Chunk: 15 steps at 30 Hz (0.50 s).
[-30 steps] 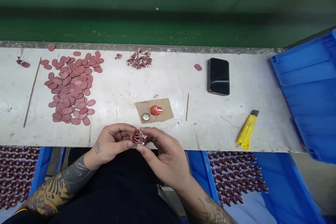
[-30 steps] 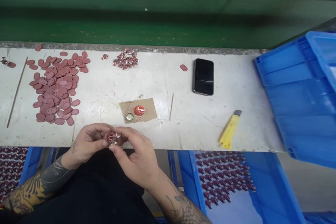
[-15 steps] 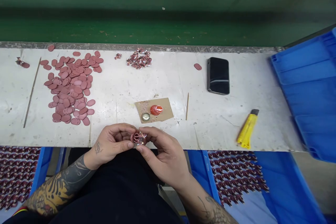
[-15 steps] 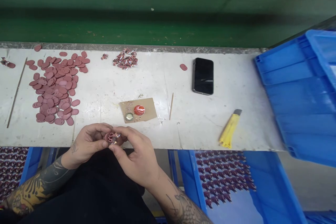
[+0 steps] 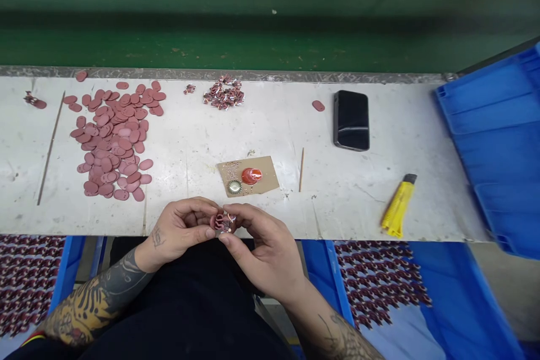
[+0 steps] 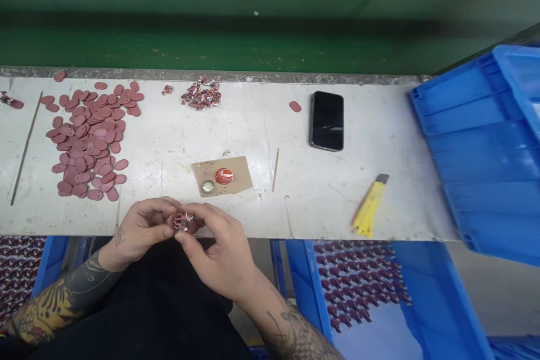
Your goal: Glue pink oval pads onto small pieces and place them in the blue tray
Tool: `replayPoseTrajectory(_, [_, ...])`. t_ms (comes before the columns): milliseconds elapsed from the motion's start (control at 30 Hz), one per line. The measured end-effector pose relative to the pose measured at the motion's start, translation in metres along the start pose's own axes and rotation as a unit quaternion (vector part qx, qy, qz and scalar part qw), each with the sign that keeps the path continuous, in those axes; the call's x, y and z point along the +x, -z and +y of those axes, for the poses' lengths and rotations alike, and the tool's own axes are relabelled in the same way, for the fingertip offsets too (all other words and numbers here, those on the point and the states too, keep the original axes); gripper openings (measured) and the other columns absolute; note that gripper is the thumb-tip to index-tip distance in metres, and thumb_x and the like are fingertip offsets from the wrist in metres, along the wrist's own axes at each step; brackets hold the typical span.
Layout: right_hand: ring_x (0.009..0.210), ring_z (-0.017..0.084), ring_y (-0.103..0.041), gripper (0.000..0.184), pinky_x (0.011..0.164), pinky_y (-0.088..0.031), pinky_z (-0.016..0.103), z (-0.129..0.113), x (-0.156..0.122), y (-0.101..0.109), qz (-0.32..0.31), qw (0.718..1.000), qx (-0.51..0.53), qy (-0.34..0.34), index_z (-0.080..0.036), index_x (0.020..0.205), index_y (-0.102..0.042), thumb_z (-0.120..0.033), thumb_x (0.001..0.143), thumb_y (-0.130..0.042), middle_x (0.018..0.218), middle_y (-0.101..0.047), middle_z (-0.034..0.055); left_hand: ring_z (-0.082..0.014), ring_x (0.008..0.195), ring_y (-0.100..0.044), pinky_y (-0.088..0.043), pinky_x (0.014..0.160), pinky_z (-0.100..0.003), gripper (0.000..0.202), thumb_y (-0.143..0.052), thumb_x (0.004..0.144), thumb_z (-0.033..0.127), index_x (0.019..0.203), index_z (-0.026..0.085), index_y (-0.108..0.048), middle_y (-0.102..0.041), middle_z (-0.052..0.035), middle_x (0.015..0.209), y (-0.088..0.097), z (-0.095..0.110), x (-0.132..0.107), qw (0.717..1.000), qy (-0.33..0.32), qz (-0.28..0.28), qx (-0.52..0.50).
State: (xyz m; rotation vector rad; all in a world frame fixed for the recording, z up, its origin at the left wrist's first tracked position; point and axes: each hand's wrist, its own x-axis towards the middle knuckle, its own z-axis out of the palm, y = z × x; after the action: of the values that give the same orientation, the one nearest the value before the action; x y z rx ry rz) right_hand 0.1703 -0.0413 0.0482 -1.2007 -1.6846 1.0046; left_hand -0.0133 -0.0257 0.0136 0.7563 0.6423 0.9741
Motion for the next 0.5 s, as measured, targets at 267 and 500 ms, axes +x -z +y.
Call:
replayPoseTrajectory(267, [0.075, 0.013, -0.066, 0.031, 0.070, -0.057, 0.025, -0.0010, 0.0015, 0.0016, -0.008, 1.000, -0.015, -0.003, -0.024, 0.115, -0.062, -0.016, 0.086, -0.068, 0.097, -0.074, 0.0005, -0.0156, 0.093, -0.071, -0.059, 0.082, -0.025, 0.029, -0.078, 0.077, 0.006, 0.100, 0.025, -0.078, -0.072, -0.0054, 0.106, 0.0022, -0.0022, -0.0002, 0.999, -0.025, 0.004, 0.033])
replayPoseTrajectory(500, [0.073, 0.015, -0.067, 0.030, 0.069, -0.058, 0.028, -0.0015, 0.0026, 0.0015, -0.005, 0.999, -0.033, 0.011, -0.025, 0.115, -0.061, -0.016, 0.087, -0.068, 0.095, -0.074, 0.0015, -0.0189, 0.090, -0.072, -0.062, 0.078, -0.029, 0.024, -0.081, 0.075, 0.011, 0.096, 0.021, -0.079, -0.073, -0.0090, 0.103, 0.0010, -0.0010, 0.0010, 0.997, -0.028, 0.031, 0.061])
